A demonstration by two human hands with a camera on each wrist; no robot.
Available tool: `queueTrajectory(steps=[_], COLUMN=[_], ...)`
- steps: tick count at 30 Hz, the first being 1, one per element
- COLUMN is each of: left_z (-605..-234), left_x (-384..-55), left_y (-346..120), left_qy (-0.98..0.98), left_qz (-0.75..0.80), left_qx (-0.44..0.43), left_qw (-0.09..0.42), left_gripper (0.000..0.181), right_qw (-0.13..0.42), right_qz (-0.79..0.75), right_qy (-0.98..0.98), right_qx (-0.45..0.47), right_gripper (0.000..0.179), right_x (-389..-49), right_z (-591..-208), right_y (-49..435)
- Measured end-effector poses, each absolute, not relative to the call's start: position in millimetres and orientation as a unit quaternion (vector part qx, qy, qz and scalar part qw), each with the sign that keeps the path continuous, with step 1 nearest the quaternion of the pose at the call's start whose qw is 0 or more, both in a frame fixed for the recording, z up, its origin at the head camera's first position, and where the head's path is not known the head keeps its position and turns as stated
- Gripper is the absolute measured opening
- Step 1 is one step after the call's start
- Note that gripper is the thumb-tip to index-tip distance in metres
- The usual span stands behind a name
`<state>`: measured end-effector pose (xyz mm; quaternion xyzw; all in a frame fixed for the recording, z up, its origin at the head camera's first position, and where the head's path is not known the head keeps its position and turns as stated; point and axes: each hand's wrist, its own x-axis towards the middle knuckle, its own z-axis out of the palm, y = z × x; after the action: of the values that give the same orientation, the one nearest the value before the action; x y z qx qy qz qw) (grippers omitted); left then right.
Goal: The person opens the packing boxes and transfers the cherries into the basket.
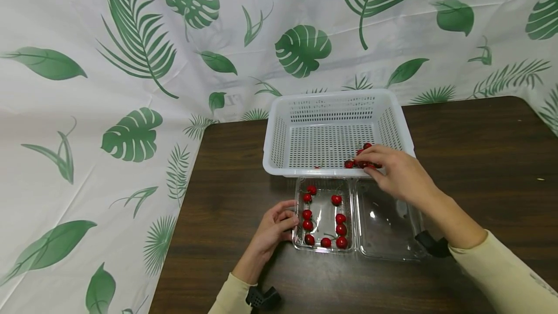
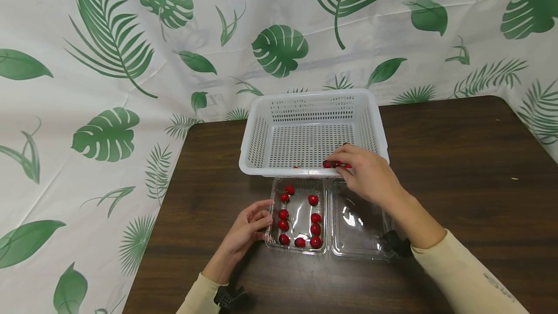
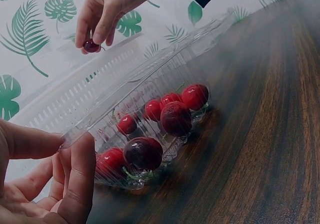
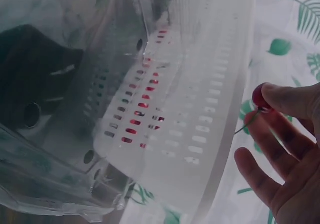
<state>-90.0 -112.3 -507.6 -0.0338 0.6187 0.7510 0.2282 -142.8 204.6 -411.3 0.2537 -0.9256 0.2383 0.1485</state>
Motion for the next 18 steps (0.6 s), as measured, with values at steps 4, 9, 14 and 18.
queueTrajectory(steps=[4,9,14,18], left_z=[-507.2,-507.8,-507.9,-507.6], left_x=[-90.1,-89.9,-89.8,-89.8], left_y=[-112.2,-112.5,-112.3,-112.0], left_qy=[0.618,0.617,0.616,0.614], left_qz=[0.752,0.752,0.753,0.755], left_qx=[-0.032,-0.033,-0.034,-0.033], left_qw=[0.226,0.228,0.229,0.228], left_gripper=[0.047,0.047,0.047,0.047], right_qw=[0.151,0.149,0.149,0.146], right_qz=[0.244,0.252,0.254,0.252], right_qy=[-0.927,-0.927,-0.928,-0.931], right_qx=[0.243,0.233,0.227,0.222], right_gripper=[0.032,0.032,0.032,0.032], right_x=[-144.3,-144.5,-144.2,-144.2], right_z=[-413.2,-415.8,-418.3,-419.8], right_y=[207.1,209.8,211.6,212.6])
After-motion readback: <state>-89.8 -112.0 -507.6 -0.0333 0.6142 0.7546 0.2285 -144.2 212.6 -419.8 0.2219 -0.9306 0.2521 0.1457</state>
